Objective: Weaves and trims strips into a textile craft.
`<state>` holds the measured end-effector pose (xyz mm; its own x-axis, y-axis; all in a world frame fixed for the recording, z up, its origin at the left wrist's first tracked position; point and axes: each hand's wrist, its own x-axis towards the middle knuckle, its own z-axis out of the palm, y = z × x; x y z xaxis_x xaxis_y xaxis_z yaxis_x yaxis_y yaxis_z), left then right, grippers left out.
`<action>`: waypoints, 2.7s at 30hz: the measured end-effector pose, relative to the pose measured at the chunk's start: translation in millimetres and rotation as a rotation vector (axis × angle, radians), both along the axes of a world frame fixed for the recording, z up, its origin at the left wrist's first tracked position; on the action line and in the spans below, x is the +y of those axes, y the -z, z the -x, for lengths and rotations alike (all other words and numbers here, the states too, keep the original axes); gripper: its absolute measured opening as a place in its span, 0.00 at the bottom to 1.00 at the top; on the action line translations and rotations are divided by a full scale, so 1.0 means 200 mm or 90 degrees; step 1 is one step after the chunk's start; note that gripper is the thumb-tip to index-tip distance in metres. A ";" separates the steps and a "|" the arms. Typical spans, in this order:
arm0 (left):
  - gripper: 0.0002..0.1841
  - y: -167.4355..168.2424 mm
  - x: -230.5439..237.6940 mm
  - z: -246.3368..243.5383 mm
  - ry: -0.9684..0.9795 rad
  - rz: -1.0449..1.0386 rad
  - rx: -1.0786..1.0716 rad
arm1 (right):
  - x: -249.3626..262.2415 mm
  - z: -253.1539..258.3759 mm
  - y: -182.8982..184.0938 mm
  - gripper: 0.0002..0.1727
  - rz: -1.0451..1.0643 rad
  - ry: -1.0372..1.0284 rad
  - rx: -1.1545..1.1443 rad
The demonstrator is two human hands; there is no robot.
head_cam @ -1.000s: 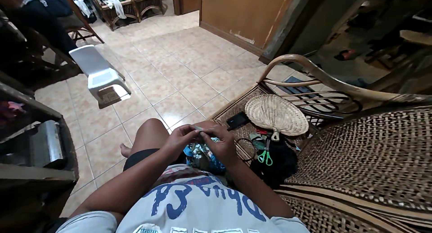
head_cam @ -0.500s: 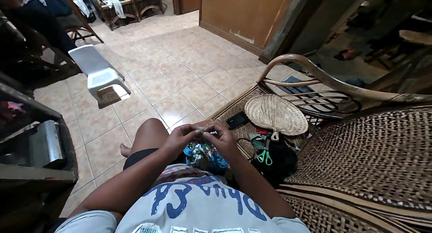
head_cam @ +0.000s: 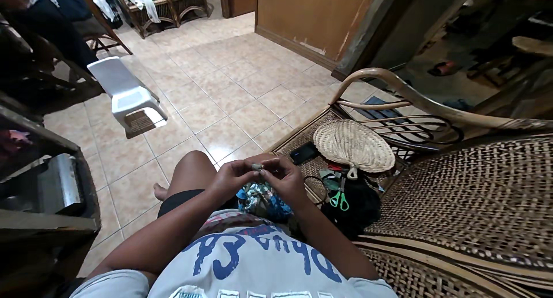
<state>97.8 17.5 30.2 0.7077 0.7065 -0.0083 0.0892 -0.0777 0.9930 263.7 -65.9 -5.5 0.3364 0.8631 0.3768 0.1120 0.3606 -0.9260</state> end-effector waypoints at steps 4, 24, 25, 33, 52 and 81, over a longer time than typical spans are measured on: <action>0.06 0.03 -0.01 -0.01 -0.012 -0.196 0.019 | 0.01 0.05 0.05 0.19 -0.064 0.105 -0.101; 0.09 0.06 -0.03 -0.02 -0.046 -0.174 -0.110 | 0.03 0.02 0.11 0.17 -0.194 -0.017 0.111; 0.08 0.06 -0.03 -0.02 -0.038 -0.174 -0.099 | 0.03 0.01 0.12 0.17 -0.197 -0.024 0.099; 0.07 0.04 0.00 -0.01 -0.019 -0.250 -0.032 | 0.04 -0.03 0.11 0.13 -0.204 -0.041 -0.013; 0.04 -0.18 0.00 0.00 -0.120 -0.089 -0.123 | 0.08 -0.01 -0.07 0.08 -0.040 -0.130 -0.015; 0.12 -0.17 0.24 0.19 0.162 -0.445 0.291 | 0.03 -0.16 -0.18 0.12 0.104 -0.209 0.046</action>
